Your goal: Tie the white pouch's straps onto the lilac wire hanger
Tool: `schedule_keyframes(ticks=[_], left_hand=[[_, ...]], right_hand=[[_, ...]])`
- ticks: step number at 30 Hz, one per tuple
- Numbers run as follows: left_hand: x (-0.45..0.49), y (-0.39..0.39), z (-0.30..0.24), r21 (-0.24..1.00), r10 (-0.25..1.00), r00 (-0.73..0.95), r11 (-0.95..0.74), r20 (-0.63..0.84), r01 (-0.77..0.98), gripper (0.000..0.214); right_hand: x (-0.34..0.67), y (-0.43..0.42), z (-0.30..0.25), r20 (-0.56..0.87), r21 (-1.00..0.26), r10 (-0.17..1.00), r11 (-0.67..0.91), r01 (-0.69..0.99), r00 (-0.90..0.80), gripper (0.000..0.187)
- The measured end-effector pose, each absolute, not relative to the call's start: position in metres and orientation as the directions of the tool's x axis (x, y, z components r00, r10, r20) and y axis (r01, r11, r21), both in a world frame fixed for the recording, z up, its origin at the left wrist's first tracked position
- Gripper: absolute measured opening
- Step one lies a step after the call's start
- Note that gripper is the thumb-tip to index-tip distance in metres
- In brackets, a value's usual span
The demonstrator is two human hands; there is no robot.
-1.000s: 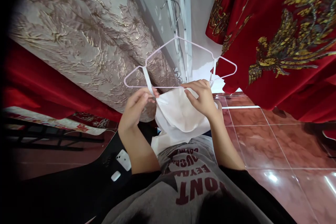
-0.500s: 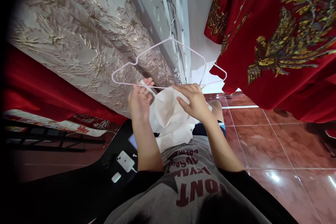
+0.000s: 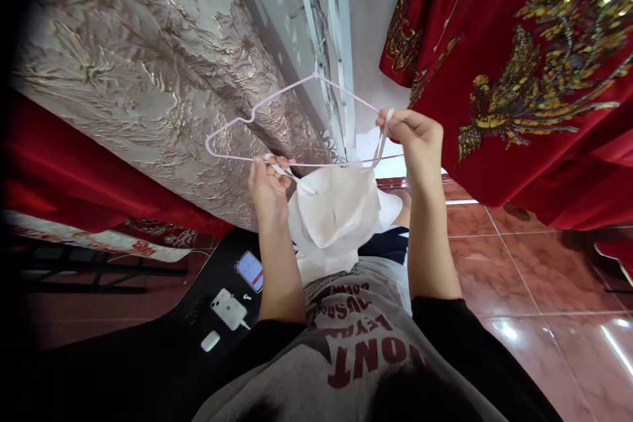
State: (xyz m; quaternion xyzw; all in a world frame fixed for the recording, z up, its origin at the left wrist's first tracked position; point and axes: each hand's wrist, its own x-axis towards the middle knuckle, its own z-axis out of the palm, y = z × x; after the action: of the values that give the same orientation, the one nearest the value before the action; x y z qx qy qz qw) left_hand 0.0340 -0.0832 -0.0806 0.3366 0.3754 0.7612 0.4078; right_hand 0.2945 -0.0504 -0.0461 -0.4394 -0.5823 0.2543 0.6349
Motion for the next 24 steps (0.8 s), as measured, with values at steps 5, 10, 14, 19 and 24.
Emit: schedule_keyframes(ticks=[5,10,14,19,24], left_hand=[[0.031,-0.083,-0.081,0.844,0.897,-0.407,-0.348,0.173,-0.408,0.045],[0.035,-0.083,-0.087,0.839,0.924,-0.353,-0.305,0.147,-0.451,0.044],[0.045,-0.087,-0.094,0.846,0.94,-0.312,-0.277,0.14,-0.456,0.042],[0.018,-0.09,-0.102,0.886,0.877,-0.441,-0.346,0.19,-0.308,0.03],[-0.032,-0.087,-0.094,0.762,0.451,-0.748,-0.637,0.487,0.112,0.028]], right_hand=[[0.314,-0.037,-0.089,0.623,-0.733,0.518,0.648,0.206,0.587,0.042],[0.288,-0.07,-0.105,0.663,-0.732,0.49,0.584,0.352,0.566,0.036],[0.252,-0.085,-0.085,0.627,-0.723,0.778,0.568,0.392,0.03,0.028],[0.247,-0.082,-0.073,0.565,-0.667,0.814,0.548,0.505,-0.136,0.032],[0.26,-0.088,-0.07,0.591,-0.655,0.797,0.563,0.504,-0.122,0.029]])
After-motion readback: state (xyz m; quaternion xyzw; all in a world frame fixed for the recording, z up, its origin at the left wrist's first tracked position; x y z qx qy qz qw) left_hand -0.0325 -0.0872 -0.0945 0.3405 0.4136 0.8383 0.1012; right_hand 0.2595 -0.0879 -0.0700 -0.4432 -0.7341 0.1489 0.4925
